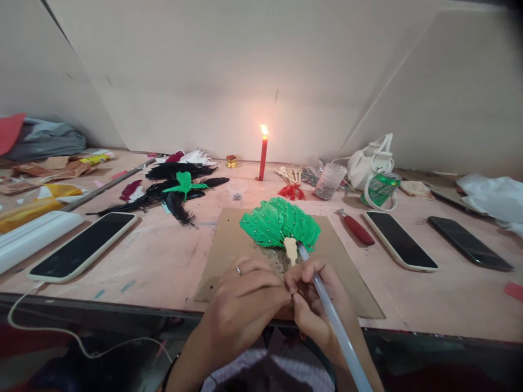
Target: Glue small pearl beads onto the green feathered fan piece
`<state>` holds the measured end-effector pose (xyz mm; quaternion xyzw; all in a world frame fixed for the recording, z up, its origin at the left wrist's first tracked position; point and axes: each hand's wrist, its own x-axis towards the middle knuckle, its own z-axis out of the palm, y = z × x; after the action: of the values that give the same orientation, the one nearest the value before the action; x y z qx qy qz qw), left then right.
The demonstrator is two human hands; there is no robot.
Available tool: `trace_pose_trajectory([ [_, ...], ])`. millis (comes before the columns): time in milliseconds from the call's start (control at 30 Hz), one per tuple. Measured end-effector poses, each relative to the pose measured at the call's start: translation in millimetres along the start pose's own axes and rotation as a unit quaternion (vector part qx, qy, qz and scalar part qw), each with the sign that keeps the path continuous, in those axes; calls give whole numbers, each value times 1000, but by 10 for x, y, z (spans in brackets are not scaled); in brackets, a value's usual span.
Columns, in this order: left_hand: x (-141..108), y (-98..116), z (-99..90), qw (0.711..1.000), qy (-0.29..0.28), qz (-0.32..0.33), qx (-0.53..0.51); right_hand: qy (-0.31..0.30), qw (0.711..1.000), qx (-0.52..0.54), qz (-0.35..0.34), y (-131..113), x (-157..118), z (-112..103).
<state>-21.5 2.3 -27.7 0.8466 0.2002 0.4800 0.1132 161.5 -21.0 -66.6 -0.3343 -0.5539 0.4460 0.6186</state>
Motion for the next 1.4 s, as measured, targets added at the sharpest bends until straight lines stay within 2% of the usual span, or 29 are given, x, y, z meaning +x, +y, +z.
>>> trace_pose_trajectory([
  [233, 18, 41, 33, 999, 31, -26, -2, 0, 999, 6, 35, -96, -4, 1],
  [400, 32, 51, 10, 997, 5, -70, -39, 16, 999, -9, 33, -114, 12, 31],
  [567, 29, 40, -3, 995, -7, -84, -51, 20, 999, -4, 41, -120, 9, 40],
  [800, 11, -6, -5, 997, 0, -65, -52, 1, 999, 17, 44, -129, -28, 3],
  [1100, 8, -22, -43, 997, -1, -55, -48, 18, 998, 28, 53, -91, -38, -6],
  [1333, 29, -22, -49, 997, 1, -39, -72, 10, 999, -37, 5, -31, -18, -84],
  [1400, 28, -34, -38, 997, 2, -35, -64, -13, 999, -39, -1, 11, 1, -83],
])
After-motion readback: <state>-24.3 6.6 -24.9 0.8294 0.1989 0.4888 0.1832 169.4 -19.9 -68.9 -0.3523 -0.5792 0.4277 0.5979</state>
